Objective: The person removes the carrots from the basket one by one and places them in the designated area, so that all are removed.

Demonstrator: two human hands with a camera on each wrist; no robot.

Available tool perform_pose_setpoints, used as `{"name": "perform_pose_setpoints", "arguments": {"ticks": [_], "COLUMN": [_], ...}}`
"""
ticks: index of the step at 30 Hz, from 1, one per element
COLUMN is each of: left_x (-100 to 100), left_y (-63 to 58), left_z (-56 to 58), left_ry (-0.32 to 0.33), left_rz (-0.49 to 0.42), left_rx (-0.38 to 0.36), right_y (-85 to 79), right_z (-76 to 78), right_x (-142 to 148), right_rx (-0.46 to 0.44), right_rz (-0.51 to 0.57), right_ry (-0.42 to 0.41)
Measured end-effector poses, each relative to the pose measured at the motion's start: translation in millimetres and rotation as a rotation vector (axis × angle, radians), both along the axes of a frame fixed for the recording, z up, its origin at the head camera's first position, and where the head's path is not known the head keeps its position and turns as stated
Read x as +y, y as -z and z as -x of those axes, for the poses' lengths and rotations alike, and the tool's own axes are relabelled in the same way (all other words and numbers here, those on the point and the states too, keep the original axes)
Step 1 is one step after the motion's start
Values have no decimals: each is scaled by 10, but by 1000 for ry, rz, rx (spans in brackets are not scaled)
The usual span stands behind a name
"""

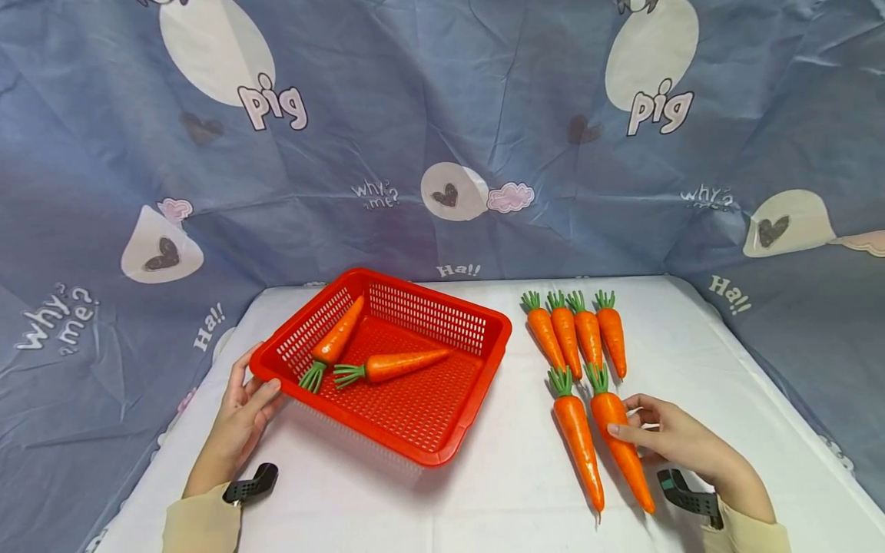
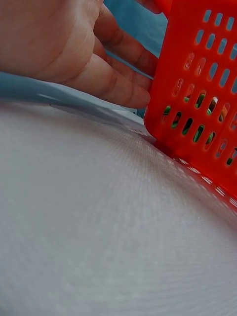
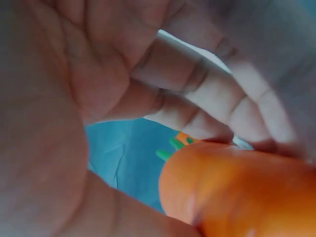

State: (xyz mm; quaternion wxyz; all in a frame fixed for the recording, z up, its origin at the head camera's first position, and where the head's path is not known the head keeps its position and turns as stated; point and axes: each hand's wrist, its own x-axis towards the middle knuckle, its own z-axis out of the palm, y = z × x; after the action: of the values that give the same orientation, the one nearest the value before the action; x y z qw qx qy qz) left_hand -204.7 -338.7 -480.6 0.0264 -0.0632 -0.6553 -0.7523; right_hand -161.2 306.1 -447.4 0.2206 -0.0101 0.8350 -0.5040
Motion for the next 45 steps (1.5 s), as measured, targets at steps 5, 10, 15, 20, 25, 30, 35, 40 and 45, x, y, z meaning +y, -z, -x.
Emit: {"name": "perform_pose_setpoints", "arguments": {"ticks": [5,10,15,20,25,30,35,40,45], "left_x": [0,4,8,13,14,4,2,0,0], "left_y": [2,-6,-10,-14,-22,-21,-21,-13,-4], "left_z": [2,2,-3,-6,-7,-9,-10,-7,-6], "left_ry": [4,6,7,3,-10,-19,-19,-13,-3], "left_rz": [-1,-2,-3,0,13,21,29,26,11], "left_rx": [9,11,10,4,-12,-25,-34,-28,-13], "right_y": [24,49,67,74,65,76,100,119,123], "right_z": [-26,-34,-31,-26,-15,1,25,40,40], "right_x": [25,35,34,18,-15,-43,-58,-60,-58], "right_rx": [-38,-42,-45,-34,-44,-59,-59,-38,-24], "right_rz": [2,-19,-31,-38,-46,-41,-64,-75,-70], "right_ry": [-30,-51,-65,-79,-71,-56,-51,-59,-70]}}
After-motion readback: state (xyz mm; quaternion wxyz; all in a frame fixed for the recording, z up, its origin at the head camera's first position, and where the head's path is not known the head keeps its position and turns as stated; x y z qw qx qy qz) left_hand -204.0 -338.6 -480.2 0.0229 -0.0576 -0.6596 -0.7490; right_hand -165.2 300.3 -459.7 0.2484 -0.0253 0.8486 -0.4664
